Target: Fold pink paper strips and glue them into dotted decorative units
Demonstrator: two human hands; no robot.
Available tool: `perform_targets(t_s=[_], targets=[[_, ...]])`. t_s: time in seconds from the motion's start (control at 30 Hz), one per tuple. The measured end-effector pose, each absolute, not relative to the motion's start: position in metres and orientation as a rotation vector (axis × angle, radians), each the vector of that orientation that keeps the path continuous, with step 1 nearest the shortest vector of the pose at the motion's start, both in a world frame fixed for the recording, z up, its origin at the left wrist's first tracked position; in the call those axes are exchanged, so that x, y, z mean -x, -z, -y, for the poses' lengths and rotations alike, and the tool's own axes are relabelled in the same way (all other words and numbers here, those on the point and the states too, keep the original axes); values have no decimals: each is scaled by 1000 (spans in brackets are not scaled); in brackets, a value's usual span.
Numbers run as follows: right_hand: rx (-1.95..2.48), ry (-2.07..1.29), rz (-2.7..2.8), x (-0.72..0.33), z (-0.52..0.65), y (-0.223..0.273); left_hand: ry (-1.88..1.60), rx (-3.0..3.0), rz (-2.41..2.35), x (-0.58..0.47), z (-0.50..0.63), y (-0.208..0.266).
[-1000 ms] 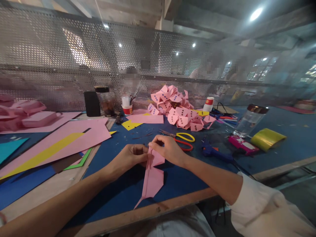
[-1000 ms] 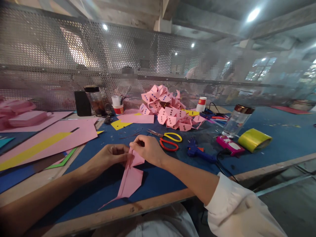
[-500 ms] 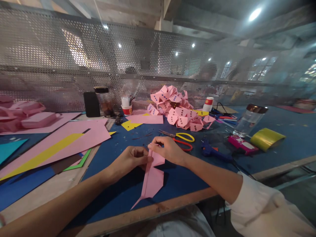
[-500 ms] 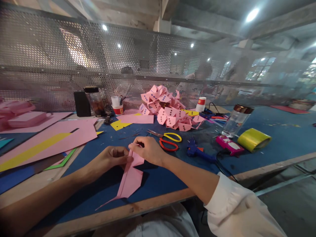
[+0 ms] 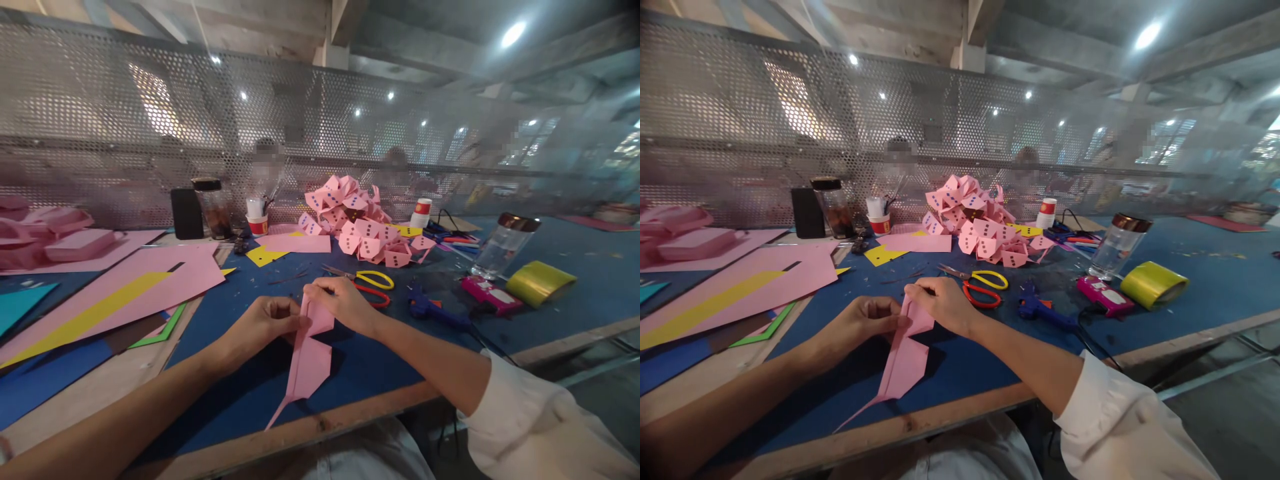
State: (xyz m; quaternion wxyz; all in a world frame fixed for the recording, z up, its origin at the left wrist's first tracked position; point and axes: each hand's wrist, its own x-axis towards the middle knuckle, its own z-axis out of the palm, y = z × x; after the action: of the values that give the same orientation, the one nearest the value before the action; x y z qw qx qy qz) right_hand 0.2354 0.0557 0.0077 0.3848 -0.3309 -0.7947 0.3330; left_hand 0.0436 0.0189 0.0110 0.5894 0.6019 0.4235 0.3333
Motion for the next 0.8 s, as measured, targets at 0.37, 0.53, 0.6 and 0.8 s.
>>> perform_targets(t_s=[0.37,0.53,0.6,0.8], targets=[[914,-796,1921,-236,-61,-3,-816,-1410,-998,-42,-20,-11],[874,-922,1853,-239,-61,-6,-823,-1423,-1033,-42,-21,-10],[867,-925,1899,-238,-60,-6,-807,-1425,-1033,-42,-21,-10],[856,-834,2012,-233,-57,-5,-767,-1391,-1009,-42,-23,-5]])
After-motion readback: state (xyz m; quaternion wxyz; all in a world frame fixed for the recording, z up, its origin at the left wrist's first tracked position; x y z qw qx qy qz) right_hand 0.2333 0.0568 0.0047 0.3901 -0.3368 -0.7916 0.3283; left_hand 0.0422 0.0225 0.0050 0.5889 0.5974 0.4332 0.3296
